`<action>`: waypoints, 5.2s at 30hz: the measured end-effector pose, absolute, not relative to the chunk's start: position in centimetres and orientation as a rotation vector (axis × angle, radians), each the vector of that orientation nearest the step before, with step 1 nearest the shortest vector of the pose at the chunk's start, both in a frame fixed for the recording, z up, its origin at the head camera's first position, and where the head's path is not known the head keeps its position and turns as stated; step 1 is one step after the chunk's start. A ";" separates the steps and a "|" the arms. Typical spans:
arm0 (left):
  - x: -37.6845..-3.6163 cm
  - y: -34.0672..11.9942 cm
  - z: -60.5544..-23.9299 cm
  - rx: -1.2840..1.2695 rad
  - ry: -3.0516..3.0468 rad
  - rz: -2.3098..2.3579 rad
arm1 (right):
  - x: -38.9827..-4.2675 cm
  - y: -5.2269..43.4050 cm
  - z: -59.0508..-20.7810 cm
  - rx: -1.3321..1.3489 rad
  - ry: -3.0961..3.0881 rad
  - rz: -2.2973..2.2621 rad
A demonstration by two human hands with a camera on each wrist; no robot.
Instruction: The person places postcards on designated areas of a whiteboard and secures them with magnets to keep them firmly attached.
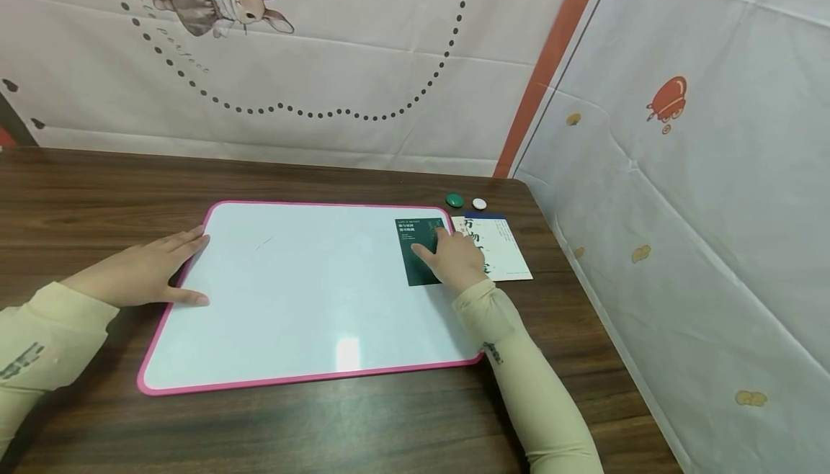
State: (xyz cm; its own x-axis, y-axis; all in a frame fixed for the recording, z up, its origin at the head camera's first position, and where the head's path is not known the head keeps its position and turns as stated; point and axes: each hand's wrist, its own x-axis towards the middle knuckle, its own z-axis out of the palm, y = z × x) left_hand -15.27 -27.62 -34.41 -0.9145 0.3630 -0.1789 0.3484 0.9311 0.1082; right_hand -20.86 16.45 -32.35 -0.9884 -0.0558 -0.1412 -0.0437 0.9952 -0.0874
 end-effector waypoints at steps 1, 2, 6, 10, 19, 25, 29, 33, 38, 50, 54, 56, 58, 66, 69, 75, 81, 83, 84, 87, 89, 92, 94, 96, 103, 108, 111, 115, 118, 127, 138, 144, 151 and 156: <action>-15.3 -27.6 -34.4 0.541 2.893 0.109 | -20.9 16.6 -32.3 -0.078 2.991 -0.127; -15.3 -27.6 -34.5 0.543 2.894 0.110 | -21.0 16.7 -32.4 -0.083 2.990 -0.129; -15.4 -27.7 -34.5 0.549 2.895 0.111 | -21.3 17.0 -32.4 -0.084 2.987 -0.153; -15.4 -27.7 -34.4 0.555 2.896 0.107 | -21.5 17.2 -32.3 -0.070 2.983 -0.170; -15.5 -27.8 -34.6 0.545 2.894 0.111 | -21.8 17.5 -32.3 -0.073 2.987 -0.198; -15.5 -27.8 -34.7 0.538 2.891 0.116 | -21.8 17.7 -32.3 -0.082 2.984 -0.250; -15.5 -27.8 -34.7 0.536 2.892 0.116 | -21.8 17.9 -32.3 -0.113 2.996 -0.264; -15.4 -27.7 -34.7 0.543 2.898 0.116 | -21.7 18.1 -32.3 -0.147 3.012 -0.270; -15.2 -27.7 -34.6 0.554 2.900 0.129 | -21.6 18.4 -32.2 -0.164 3.018 -0.324; -15.3 -27.6 -34.5 0.548 2.900 0.121 | -21.8 19.0 -32.4 -0.179 3.015 -0.403; -15.3 -27.7 -34.6 0.558 2.906 0.115 | -21.9 19.2 -32.5 -0.184 3.008 -0.424; -15.3 -27.7 -34.6 0.562 2.910 0.111 | -21.9 19.3 -32.4 -0.181 3.003 -0.436; -15.3 -27.7 -34.6 0.565 2.912 0.110 | -22.0 19.3 -32.4 -0.179 3.001 -0.444; -15.2 -27.7 -34.7 0.555 2.904 0.113 | -22.1 19.6 -32.5 -0.206 3.004 -0.451; -15.3 -27.7 -34.7 0.553 2.906 0.110 | -22.2 19.8 -32.4 -0.215 3.002 -0.458; -15.5 -27.6 -34.7 0.542 2.905 0.123 | -22.3 20.1 -32.6 -0.212 3.014 -0.488; -15.4 -27.6 -34.7 0.549 2.905 0.115 | -22.6 20.4 -32.8 -0.194 3.024 -0.521; -15.4 -27.7 -34.7 0.554 2.906 0.109 | -22.6 20.4 -32.8 -0.186 3.030 -0.542; -15.4 -27.6 -34.7 0.553 2.905 0.108 | -22.6 20.4 -32.8 -0.182 3.035 -0.555; -15.4 -27.6 -34.7 0.551 2.903 0.104 | -22.7 20.5 -32.9 -0.181 3.058 -0.591; -15.4 -27.6 -34.7 0.549 2.904 0.105 | -22.8 20.5 -32.9 -0.179 3.073 -0.600; -15.4 -27.6 -34.7 0.545 2.906 0.112 | -22.9 20.6 -33.0 -0.180 3.102 -0.598; -15.3 -27.6 -34.7 0.542 2.907 0.114 | -23.0 20.7 -33.1 -0.176 3.114 -0.595; -15.3 -27.6 -34.7 0.540 2.905 0.116 | -23.0 20.8 -33.1 -0.178 3.121 -0.595; -15.4 -27.6 -34.7 0.538 2.902 0.116 | -23.3 21.2 -33.2 -0.178 3.144 -0.528; -15.4 -27.5 -34.7 0.543 2.900 0.113 | -23.4 21.3 -33.1 -0.163 3.148 -0.515; -15.4 -27.5 -34.7 0.543 2.900 0.110 | -23.5 21.3 -33.0 -0.158 3.153 -0.515; -15.4 -27.5 -34.7 0.546 2.899 0.110 | -23.5 21.4 -33.0 -0.157 3.156 -0.518; -15.4 -27.5 -34.7 0.539 2.896 0.117 | -23.5 21.5 -32.9 -0.163 3.157 -0.533; -15.3 -27.4 -35.0 0.535 2.885 0.152 | -23.7 22.5 -32.9 -0.108 3.141 -0.530; -15.2 -27.4 -35.3 0.540 2.888 0.169 | -24.5 23.3 -32.2 -0.089 3.156 -0.518; -15.1 -27.3 -35.2 0.540 2.886 0.177 | -25.2 23.5 -32.1 -0.074 3.169 -0.502; -15.1 -27.3 -35.2 0.562 2.893 0.167 | -25.7 23.8 -32.2 -0.058 3.154 -0.524; -15.3 -27.4 -35.1 0.553 2.895 0.155 | -26.2 23.8 -32.0 -0.046 3.156 -0.522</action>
State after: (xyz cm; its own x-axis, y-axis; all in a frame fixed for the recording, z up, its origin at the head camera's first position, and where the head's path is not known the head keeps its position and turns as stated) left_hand -15.27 -27.44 -35.12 -0.9123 0.3744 -0.1660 0.3545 0.9249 0.1374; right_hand -26.18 23.82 -32.05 -0.9979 -0.0192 0.0618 -0.0381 0.9465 -0.3205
